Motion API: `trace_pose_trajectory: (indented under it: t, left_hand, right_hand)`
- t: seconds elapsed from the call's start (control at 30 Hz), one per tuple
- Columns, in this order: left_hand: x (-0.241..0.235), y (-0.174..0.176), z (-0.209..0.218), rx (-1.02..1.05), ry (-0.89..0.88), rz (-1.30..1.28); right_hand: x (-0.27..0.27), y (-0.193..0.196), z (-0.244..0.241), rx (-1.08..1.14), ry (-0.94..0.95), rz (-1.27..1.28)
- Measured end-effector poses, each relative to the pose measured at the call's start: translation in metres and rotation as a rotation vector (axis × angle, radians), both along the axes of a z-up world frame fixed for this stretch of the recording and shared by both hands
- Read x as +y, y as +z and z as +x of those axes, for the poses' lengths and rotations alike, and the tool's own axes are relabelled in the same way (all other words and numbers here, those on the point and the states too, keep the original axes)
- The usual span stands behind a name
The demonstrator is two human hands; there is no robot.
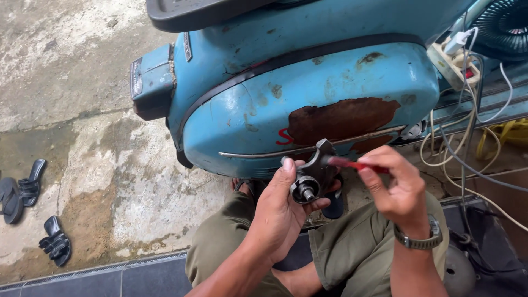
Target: The person sits on the floor and uses a red-handled brush to scrub a metal part held in their left hand. They rotate the part to clean different areas, including the edges and a protruding cylindrical section.
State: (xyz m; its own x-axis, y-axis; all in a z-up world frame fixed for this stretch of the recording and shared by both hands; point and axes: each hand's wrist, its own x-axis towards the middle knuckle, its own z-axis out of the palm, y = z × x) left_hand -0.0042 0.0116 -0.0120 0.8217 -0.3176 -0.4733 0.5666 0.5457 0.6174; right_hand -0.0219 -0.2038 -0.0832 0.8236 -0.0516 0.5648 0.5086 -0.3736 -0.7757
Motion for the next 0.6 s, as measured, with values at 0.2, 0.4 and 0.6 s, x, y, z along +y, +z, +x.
trace_pose_trajectory:
  t: [0.2,0.4,0.6]
  left_hand:
    - [-0.007,0.003,0.000,-0.008,0.000,0.008]
    - [-0.015,0.006,0.013,0.020,0.036,-0.004]
    - [-0.020,0.006,0.010,-0.004,-0.009,0.024]
  right_hand:
    - [0.006,0.009,0.001,-0.026,0.004,-0.033]
    - [0.000,0.016,-0.005,-0.063,-0.064,-0.138]
    - [-0.006,0.023,-0.008,-0.092,-0.176,-0.162]
